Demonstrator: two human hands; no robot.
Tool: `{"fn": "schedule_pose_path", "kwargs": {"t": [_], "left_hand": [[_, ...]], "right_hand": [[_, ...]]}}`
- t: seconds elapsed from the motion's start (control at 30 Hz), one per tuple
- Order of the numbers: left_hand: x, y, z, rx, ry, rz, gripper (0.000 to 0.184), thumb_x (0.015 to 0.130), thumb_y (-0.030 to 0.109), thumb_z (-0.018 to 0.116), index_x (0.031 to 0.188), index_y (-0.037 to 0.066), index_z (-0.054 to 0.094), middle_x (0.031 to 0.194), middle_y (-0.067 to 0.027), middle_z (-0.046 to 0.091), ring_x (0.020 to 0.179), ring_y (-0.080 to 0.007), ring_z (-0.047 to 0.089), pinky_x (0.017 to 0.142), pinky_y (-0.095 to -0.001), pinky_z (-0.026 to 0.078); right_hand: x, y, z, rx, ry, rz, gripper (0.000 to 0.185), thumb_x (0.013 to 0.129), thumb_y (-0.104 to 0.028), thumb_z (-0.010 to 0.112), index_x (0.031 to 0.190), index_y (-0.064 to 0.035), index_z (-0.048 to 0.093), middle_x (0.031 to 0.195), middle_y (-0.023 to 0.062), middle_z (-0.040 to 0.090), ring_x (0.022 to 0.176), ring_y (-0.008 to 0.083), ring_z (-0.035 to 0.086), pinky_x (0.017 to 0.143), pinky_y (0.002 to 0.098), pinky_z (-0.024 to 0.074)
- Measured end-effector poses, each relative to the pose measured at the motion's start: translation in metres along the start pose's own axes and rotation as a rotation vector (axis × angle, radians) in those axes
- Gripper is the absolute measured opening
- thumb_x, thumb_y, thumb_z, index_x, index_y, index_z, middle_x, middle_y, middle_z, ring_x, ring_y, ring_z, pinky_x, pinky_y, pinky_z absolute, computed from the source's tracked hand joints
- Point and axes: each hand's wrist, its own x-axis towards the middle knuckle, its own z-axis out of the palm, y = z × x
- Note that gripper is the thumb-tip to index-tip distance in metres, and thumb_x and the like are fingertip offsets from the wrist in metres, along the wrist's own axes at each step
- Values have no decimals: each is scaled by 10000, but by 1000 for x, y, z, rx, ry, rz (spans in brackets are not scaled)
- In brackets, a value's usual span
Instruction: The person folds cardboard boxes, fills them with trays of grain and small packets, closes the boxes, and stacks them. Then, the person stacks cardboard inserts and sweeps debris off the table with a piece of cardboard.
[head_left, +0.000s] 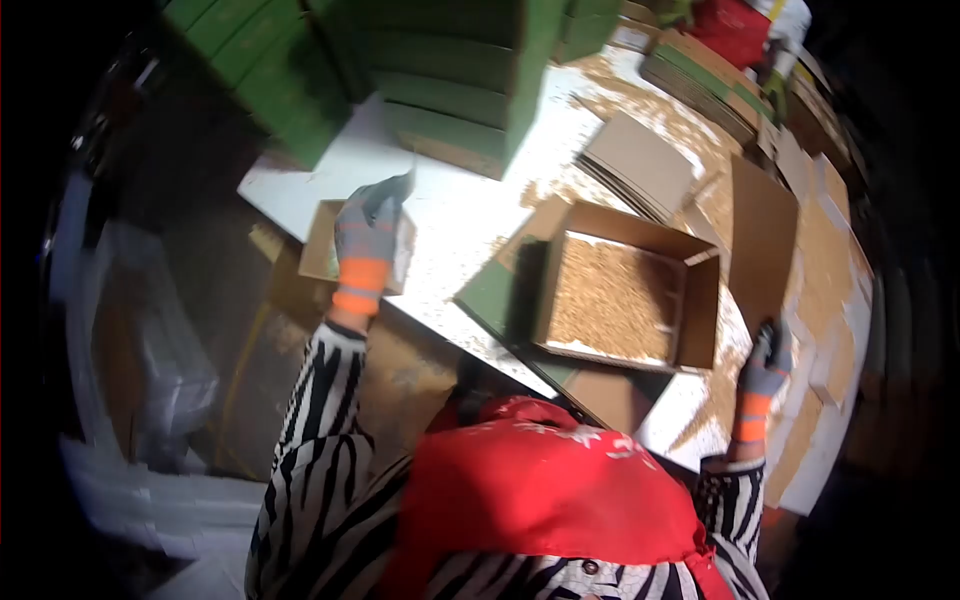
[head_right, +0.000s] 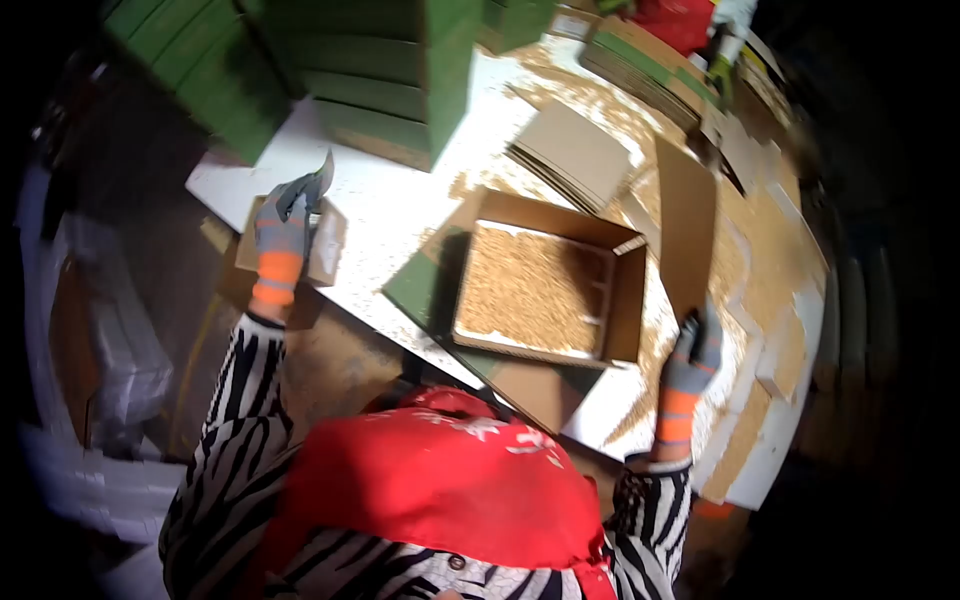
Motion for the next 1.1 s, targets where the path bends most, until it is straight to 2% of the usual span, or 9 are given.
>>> {"fn": "schedule_pose_path", "kwargs": {"t": [0.07,0.1,0.2,0.33,0.53,0.73,0.83,0.9,1.1], "left_hand": [[-35,93,53,22,-157,590,221,821,10,515,998,0,647,913,-101,657,866,-226,622,816,-316,493],[-51,118,82,227,-442,644,187,784,64,560,942,23,651,858,-105,640,878,-265,607,928,-350,451],[-117,105,128,510,-485,718,417,800,127,547,1198,12,501,1296,-191,440,1238,-315,396,1110,-398,259],[-129,79,118,-370,-210,-14,544,892,128,467,1393,-4,304,1401,-157,371,1305,-249,340,1098,-363,264],[-127,53,145,-495,-424,-427,555,940,279,499,1373,-32,348,1336,-158,455,1236,-236,428,1044,-315,327],[-111,1,156,-821,-668,-689,701,879,371,607,1373,-43,330,1270,-175,516,1187,-273,483,986,-334,391],[-139,-43,197,272,-645,-465,1172,565,694,732,1419,21,291,1402,-326,288,1298,-454,301,1053,-466,306],[-137,-34,200,294,-715,-547,1243,538,758,693,1439,25,250,1429,-368,176,1320,-504,213,1076,-485,265],[-141,16,181,-189,-536,-328,1045,661,522,784,1381,-60,299,1364,-222,416,1275,-305,395,1055,-363,317]], "right_hand": [[6,-53,-3,-9,9,-302,477,778,108,497,1228,-39,558,1185,154,591,1062,287,564,907,351,444],[13,-73,-4,-83,-19,-446,563,700,121,517,1232,-57,563,1210,141,580,1076,309,550,925,362,428],[14,-99,-3,-218,-272,-671,531,710,9,535,1220,-131,587,1193,86,583,949,279,562,839,369,459],[2,-59,24,-250,-894,-707,344,780,-114,577,1114,-161,644,1137,43,618,935,260,591,831,350,480],[25,-55,50,-159,-1318,-652,319,850,-357,591,1100,-171,655,1136,67,623,1067,281,574,915,376,450],[42,30,29,749,-600,348,432,876,-71,547,1292,25,486,1219,143,571,1083,229,570,903,338,484],[0,83,93,933,-852,570,473,926,-179,516,1340,21,406,1266,132,536,1150,239,526,974,334,433],[-26,38,109,411,-862,335,559,876,-356,620,1256,34,497,1183,118,593,1109,234,542,940,343,421],[-28,49,89,761,-850,409,594,896,-363,578,1334,5,422,1284,101,517,1146,219,502,971,347,404]]}}
